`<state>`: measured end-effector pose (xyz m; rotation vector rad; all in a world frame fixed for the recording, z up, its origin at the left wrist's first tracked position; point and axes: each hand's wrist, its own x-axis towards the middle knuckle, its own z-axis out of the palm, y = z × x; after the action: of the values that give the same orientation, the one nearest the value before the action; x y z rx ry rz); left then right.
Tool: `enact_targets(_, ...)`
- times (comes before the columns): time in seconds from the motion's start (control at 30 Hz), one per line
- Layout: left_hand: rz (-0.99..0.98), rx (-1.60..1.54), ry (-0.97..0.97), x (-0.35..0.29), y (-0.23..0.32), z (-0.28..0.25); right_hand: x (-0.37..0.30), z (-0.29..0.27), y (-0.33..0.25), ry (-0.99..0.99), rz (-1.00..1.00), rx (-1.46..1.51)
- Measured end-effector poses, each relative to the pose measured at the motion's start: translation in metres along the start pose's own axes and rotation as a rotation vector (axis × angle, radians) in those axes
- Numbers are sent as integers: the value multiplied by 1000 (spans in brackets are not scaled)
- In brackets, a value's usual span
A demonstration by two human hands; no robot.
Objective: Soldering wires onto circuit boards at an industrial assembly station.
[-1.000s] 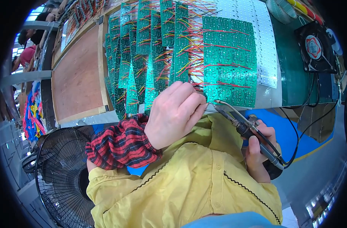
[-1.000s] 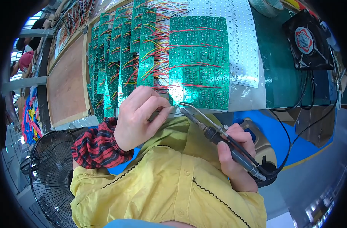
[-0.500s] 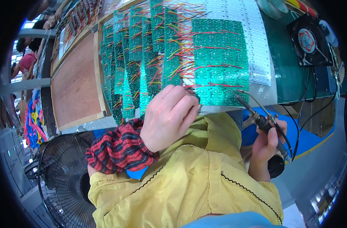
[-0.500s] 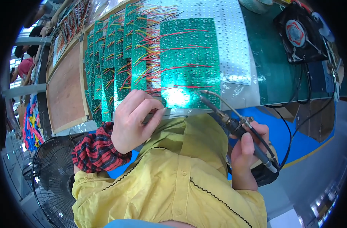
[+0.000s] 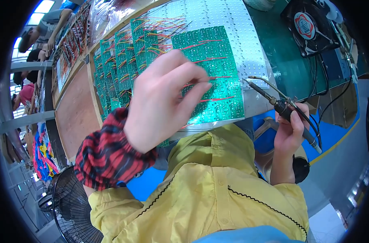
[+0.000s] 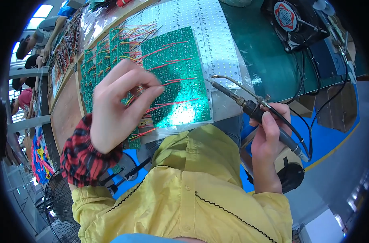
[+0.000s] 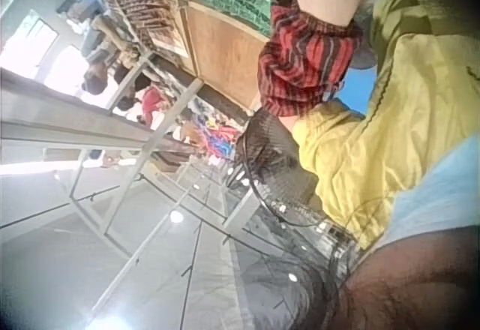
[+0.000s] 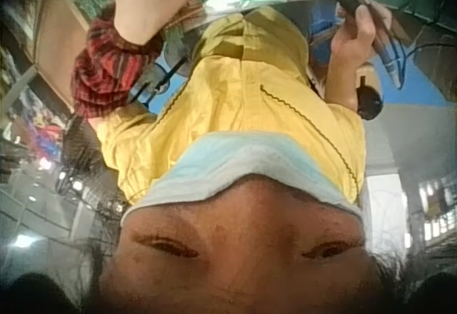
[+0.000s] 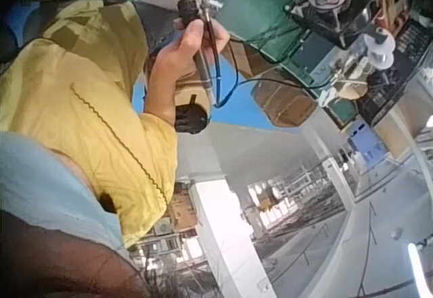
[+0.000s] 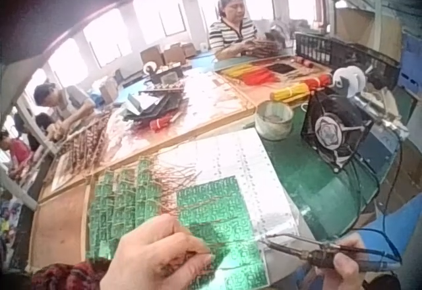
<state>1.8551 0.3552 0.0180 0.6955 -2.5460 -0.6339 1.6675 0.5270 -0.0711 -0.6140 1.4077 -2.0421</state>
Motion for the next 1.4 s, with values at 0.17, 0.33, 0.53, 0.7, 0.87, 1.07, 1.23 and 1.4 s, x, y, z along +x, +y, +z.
enact_targets(0.17,116,30,16,19,-10,36,1,8,-7,8,-29,-108)
enact_targets(0.33,100,79,-4,21,-13,45,5,17,-13,-17,49,-147)
enact_targets(0.53,103,93,18,22,-14,51,8,22,-15,-25,100,-184)
enact_targets(0.7,109,79,25,22,-15,52,8,22,-13,-32,90,-182)
enact_targets(0.87,103,82,33,21,-15,53,10,23,-14,-8,123,-155)
enact_targets(1.07,105,85,33,22,-16,53,11,23,-16,-10,139,-186)
enact_targets(1.23,104,85,33,22,-16,53,10,20,-13,0,122,-173)
enact_targets(1.4,108,86,30,22,-15,52,11,12,-11,13,92,-107)
